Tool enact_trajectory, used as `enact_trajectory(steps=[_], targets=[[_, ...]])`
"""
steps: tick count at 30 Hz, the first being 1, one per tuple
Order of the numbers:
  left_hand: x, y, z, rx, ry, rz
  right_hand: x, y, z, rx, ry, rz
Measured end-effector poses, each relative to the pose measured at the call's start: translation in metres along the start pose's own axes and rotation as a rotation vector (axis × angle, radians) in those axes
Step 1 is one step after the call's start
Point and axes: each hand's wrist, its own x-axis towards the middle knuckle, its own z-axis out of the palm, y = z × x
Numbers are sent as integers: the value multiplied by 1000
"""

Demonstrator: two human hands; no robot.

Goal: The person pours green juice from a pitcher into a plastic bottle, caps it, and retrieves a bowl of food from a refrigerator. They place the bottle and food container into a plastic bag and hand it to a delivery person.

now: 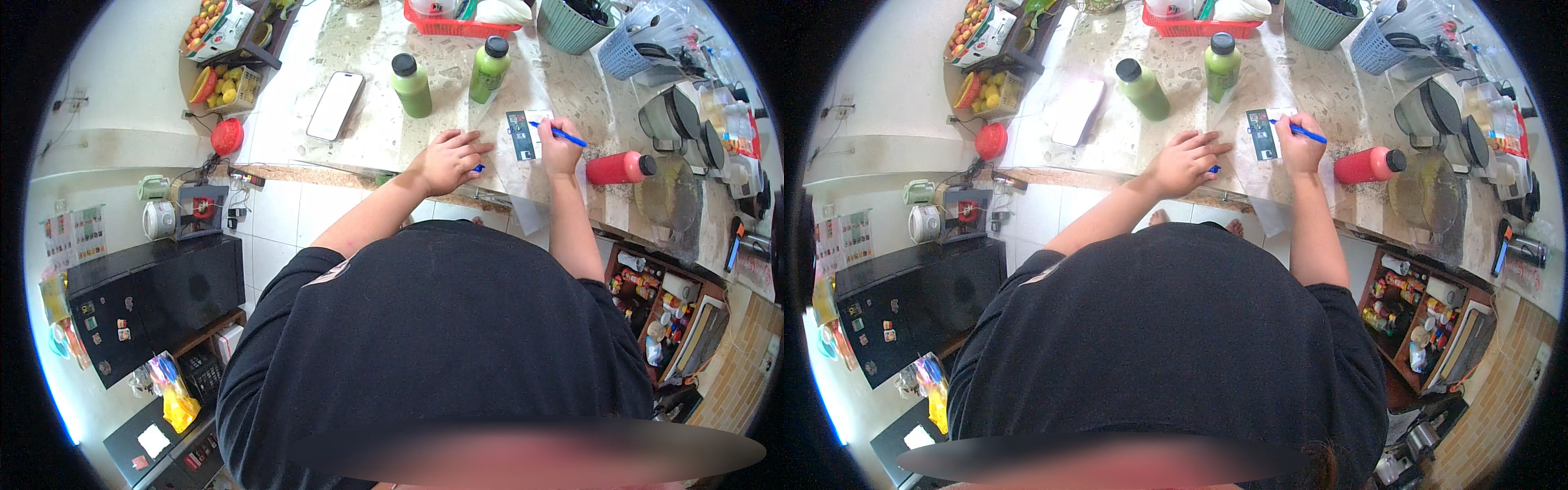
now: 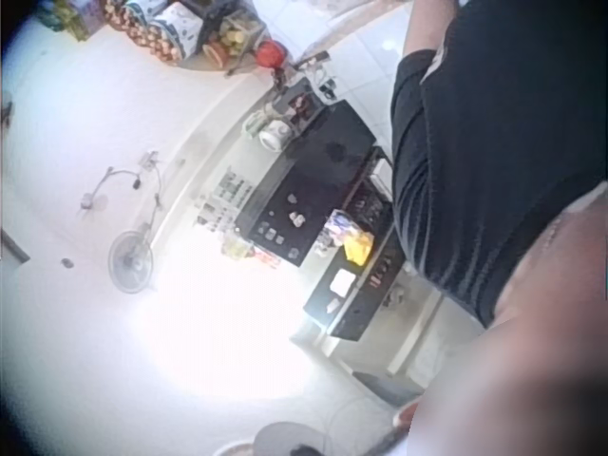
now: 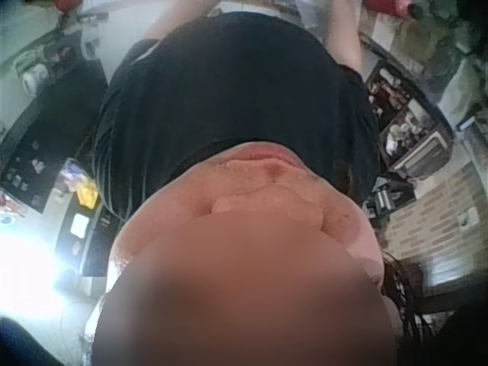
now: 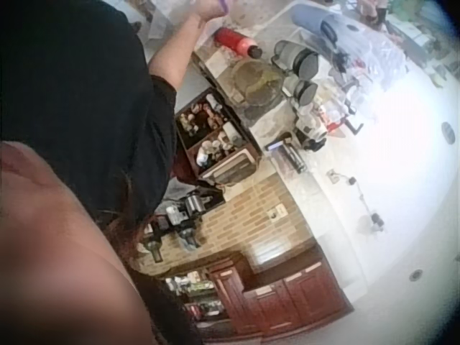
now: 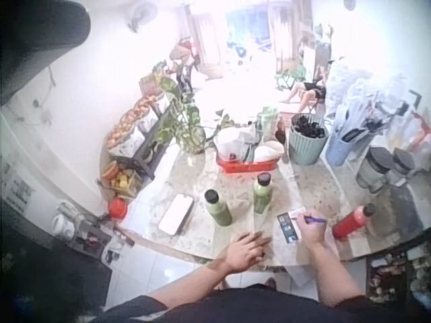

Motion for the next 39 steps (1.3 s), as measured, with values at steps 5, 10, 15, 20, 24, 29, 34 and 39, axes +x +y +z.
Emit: enact_trajectory(steps=[5,10,15,20,24,29,34,39], targets=[[0,-2,-4,0,-18,1,-39,-54,-16,268,-282,40],[1,-4,-3,47,-21,32,-59,-69,-8,220,-387,-9],[0,-2,-6,-24,-8,16,-67,-73,1,135,-490,24],[3,5,-10,-25,-173,-39,-76,-80,6,277,-530,-129],[24,44,-65,-98,-206,0,-65,-124,-14,138,-394,-257],[46,66,-60,-296,48,-340,11,-143,-9,436,-24,-375],[74,44,-9,-360,114,-1017,184,-146,43,2,169,-152],[95,32,2,-478,327,-790,232,-68,62,-464,-16,-84]])
